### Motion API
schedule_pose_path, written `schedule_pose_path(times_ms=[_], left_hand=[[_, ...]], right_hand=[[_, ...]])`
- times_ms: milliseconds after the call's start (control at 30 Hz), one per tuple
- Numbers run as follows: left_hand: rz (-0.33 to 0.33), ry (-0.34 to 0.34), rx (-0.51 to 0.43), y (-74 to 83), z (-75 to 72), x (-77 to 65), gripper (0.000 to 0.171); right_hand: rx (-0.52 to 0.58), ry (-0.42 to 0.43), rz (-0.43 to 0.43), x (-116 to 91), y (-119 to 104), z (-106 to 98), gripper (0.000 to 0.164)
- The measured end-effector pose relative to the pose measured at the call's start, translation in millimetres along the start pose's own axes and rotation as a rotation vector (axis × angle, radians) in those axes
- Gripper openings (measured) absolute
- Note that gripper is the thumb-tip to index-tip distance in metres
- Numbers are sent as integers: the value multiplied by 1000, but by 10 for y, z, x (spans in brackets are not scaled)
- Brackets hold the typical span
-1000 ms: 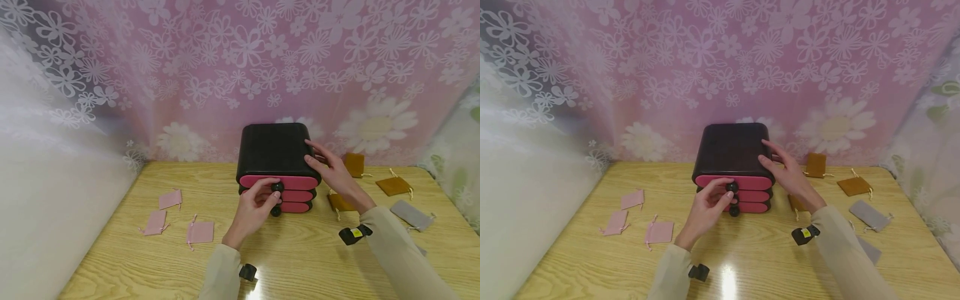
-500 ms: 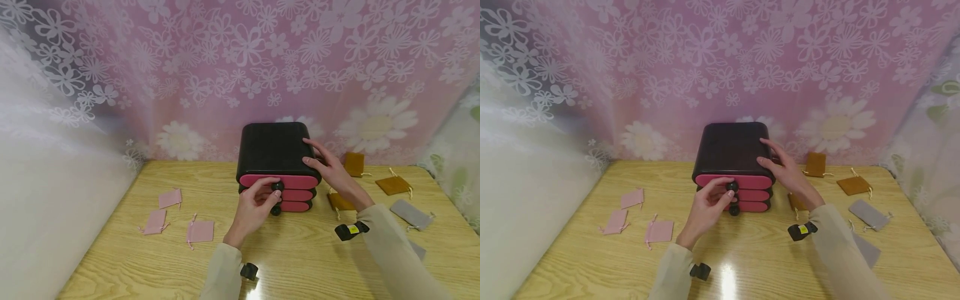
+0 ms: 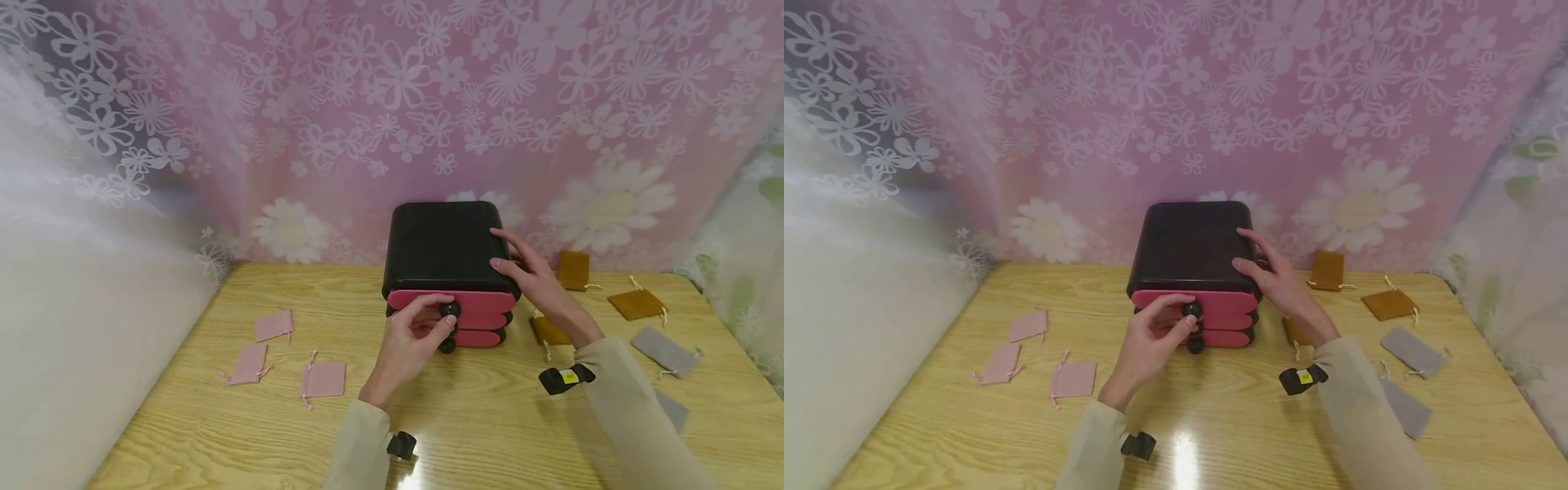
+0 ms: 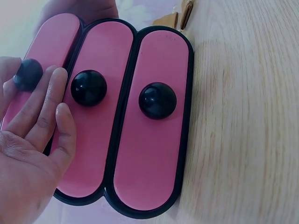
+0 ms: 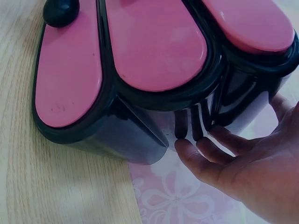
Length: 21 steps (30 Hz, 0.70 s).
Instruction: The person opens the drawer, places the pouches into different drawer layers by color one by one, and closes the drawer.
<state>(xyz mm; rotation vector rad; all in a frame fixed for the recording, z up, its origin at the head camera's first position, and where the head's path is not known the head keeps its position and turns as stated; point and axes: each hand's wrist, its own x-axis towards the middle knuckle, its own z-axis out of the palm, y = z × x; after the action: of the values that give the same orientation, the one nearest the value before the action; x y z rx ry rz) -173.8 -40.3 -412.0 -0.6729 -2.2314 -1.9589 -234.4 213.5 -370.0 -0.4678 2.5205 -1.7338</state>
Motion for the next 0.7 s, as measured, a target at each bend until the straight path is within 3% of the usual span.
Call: schedule_pose_path(times_ms=[700], left_hand=[[14, -33, 23, 22, -34, -37, 29]], right_hand=[[10, 6, 4, 4, 13, 1, 61]])
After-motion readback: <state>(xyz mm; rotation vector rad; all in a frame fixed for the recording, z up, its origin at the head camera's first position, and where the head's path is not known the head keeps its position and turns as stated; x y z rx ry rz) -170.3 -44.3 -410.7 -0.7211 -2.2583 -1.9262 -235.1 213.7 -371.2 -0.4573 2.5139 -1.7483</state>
